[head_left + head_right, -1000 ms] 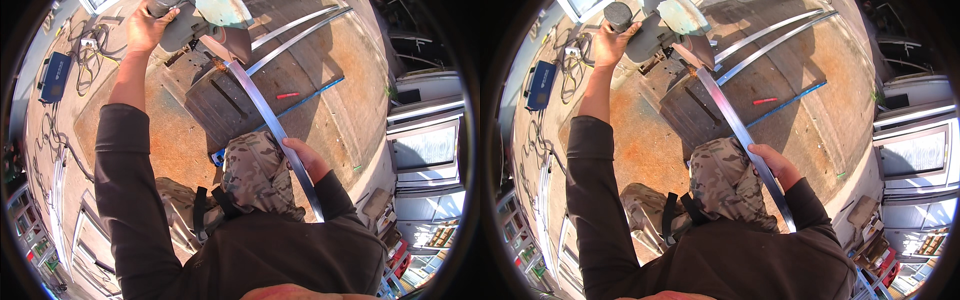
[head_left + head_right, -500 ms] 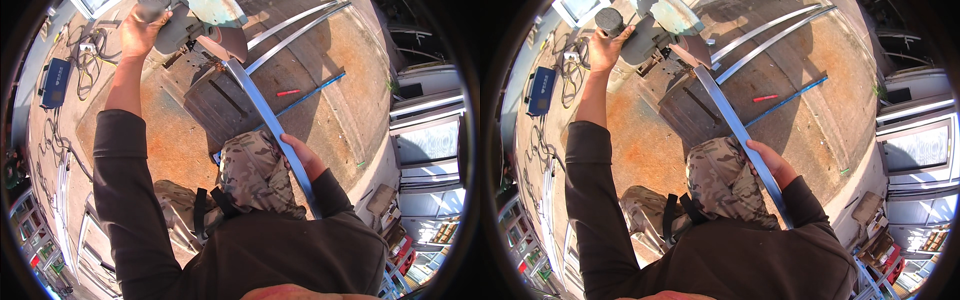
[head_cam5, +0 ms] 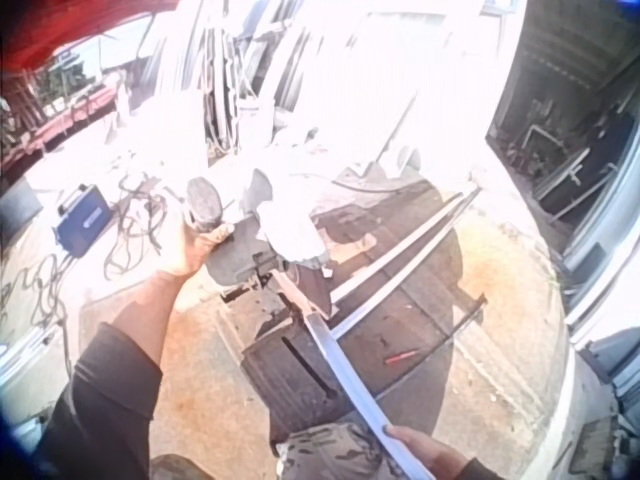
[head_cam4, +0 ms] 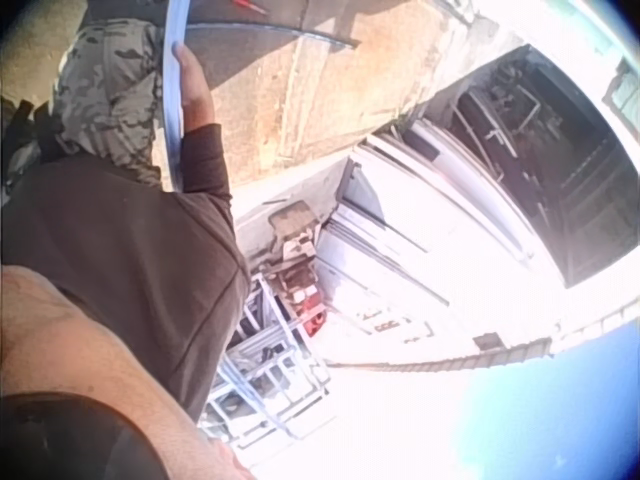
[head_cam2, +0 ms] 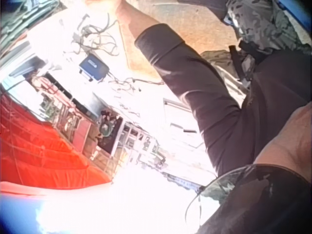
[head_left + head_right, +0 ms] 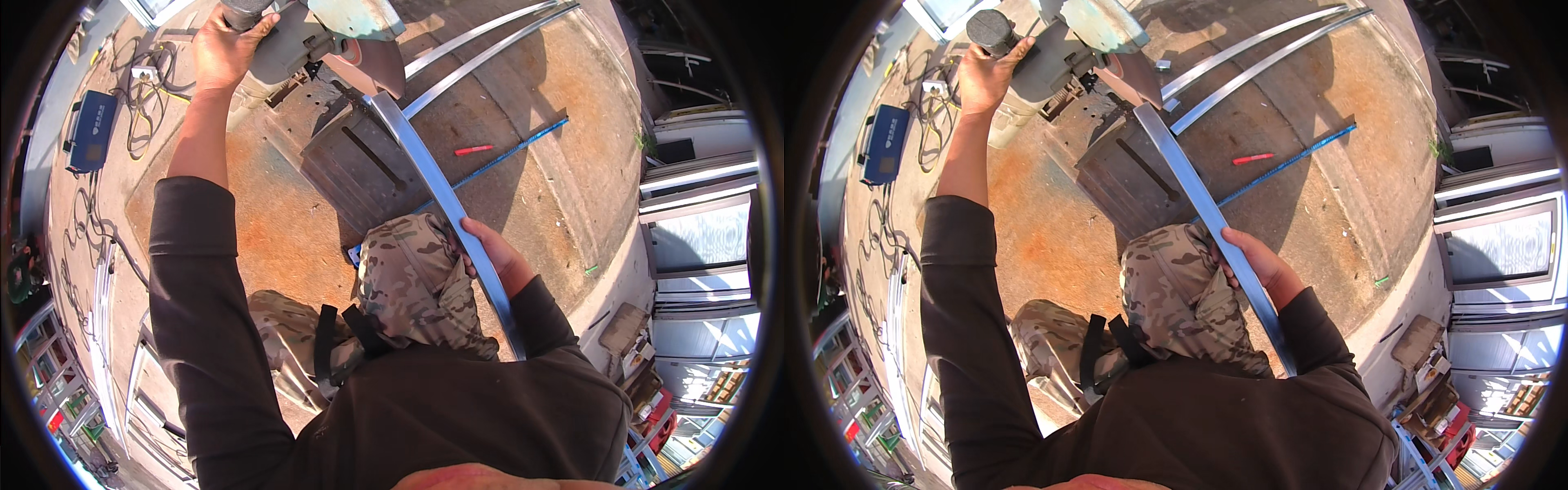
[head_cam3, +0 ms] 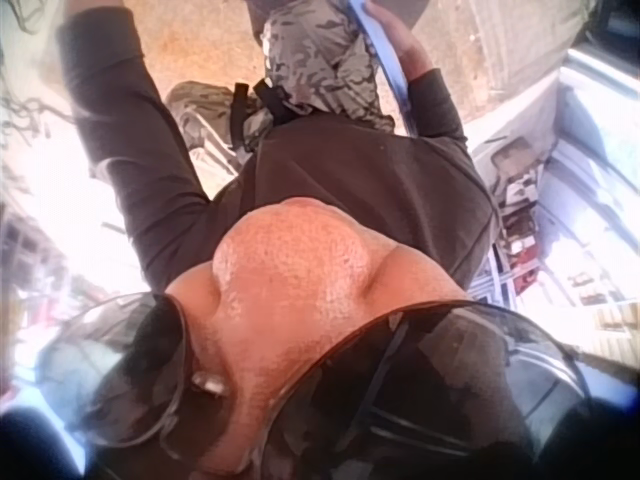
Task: The person welds metal frame pieces together using a handheld welding tool, then cuts a metal bar with a chop saw and places it into the frame. The person also uses a hammer and a red marker during the process.
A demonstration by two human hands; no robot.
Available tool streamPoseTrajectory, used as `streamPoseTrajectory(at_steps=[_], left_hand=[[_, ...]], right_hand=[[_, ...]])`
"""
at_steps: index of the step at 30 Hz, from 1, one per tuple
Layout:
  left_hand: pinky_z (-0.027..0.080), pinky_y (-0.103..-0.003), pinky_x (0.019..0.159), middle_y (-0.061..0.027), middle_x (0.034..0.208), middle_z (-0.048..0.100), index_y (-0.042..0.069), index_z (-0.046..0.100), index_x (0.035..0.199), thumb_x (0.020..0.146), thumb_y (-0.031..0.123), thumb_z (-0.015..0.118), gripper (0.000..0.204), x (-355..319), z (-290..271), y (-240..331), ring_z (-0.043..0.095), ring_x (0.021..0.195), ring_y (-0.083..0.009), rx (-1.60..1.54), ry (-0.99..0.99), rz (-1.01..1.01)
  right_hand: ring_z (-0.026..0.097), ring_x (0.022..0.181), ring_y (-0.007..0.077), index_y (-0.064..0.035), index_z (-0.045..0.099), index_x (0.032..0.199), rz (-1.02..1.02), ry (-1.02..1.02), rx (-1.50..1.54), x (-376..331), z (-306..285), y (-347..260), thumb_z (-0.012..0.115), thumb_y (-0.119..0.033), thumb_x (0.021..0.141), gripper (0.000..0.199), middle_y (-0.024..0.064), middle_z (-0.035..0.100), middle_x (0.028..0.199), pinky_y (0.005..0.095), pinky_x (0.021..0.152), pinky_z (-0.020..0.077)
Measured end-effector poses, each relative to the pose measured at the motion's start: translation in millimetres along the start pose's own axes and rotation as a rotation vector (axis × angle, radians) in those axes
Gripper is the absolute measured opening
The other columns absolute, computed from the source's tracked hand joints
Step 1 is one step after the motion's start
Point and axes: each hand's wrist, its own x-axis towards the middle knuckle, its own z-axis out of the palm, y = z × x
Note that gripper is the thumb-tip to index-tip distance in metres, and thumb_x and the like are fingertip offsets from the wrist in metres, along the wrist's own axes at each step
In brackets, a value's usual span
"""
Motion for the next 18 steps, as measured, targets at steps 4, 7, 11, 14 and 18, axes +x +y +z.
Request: streamPoseTrajectory(at_steps=[4, 7, 11, 14, 18], left_hand=[[0.053, -0.027, 0.082, -0.0028, 0.091, 0.075, 0.005, 0.070, 0.105, 0.079, 0.033, 0.086, 0.041, 0.4, 0.3, -4.4, 0.065, 0.082, -0.0074, -0.045, 0.039, -0.008], [0.053, -0.027, 0.083, -0.0023, 0.093, 0.075, 0.006, 0.070, 0.106, 0.078, 0.032, 0.086, 0.041, 0.0, -2.8, -4.7, 0.066, 0.085, -0.0084, 0.131, 0.042, -0.005], [0.053, -0.028, 0.084, -0.0028, 0.094, 0.075, 0.007, 0.070, 0.108, 0.078, 0.035, 0.086, 0.044, 0.6, -5.3, -2.9, 0.067, 0.087, -0.0100, 0.078, 0.009, 0.013], [0.053, -0.028, 0.084, -0.0026, 0.094, 0.075, 0.007, 0.070, 0.108, 0.077, 0.035, 0.086, 0.045, 0.1, -4.9, -1.7, 0.068, 0.087, -0.0104, 0.131, 0.044, 0.020], [0.053, -0.029, 0.084, -0.0024, 0.092, 0.075, 0.007, 0.070, 0.108, 0.077, 0.036, 0.086, 0.044, 1.2, -3.2, 0.6, 0.068, 0.086, -0.0111, 0.092, 0.052, 0.017]], right_hand=[[0.055, 0.043, 0.0128, -0.0044, 0.062, 0.089, -0.030, 0.042, -0.015, -6.0, -4.7, 0.1, 0.054, -0.057, 0.095, 0.054, 0.0016, 0.056, 0.061, 0.0254, 0.039, 0.0463], [0.057, 0.043, 0.0136, -0.0041, 0.062, 0.089, -0.039, 0.020, -0.004, -10.5, -7.9, -0.4, 0.055, -0.057, 0.094, 0.053, 0.0019, 0.057, 0.062, 0.0255, 0.039, 0.0483], [0.058, 0.043, 0.0131, -0.0040, 0.061, 0.092, -0.027, 0.055, -0.033, -15.7, -11.5, -2.0, 0.055, -0.055, 0.095, 0.051, 0.0029, 0.059, 0.067, 0.0253, 0.038, 0.0496], [0.058, 0.042, 0.0132, -0.0039, 0.061, 0.097, -0.028, 0.048, 0.003, -15.9, -12.1, -1.7, 0.055, -0.052, 0.095, 0.049, 0.0051, 0.062, 0.073, 0.0242, 0.036, 0.0495], [0.057, 0.044, 0.0127, -0.0040, 0.061, 0.092, -0.029, 0.021, 0.013, -14.4, -11.7, -0.3, 0.054, -0.056, 0.095, 0.052, 0.0029, 0.058, 0.066, 0.0256, 0.038, 0.0490]])
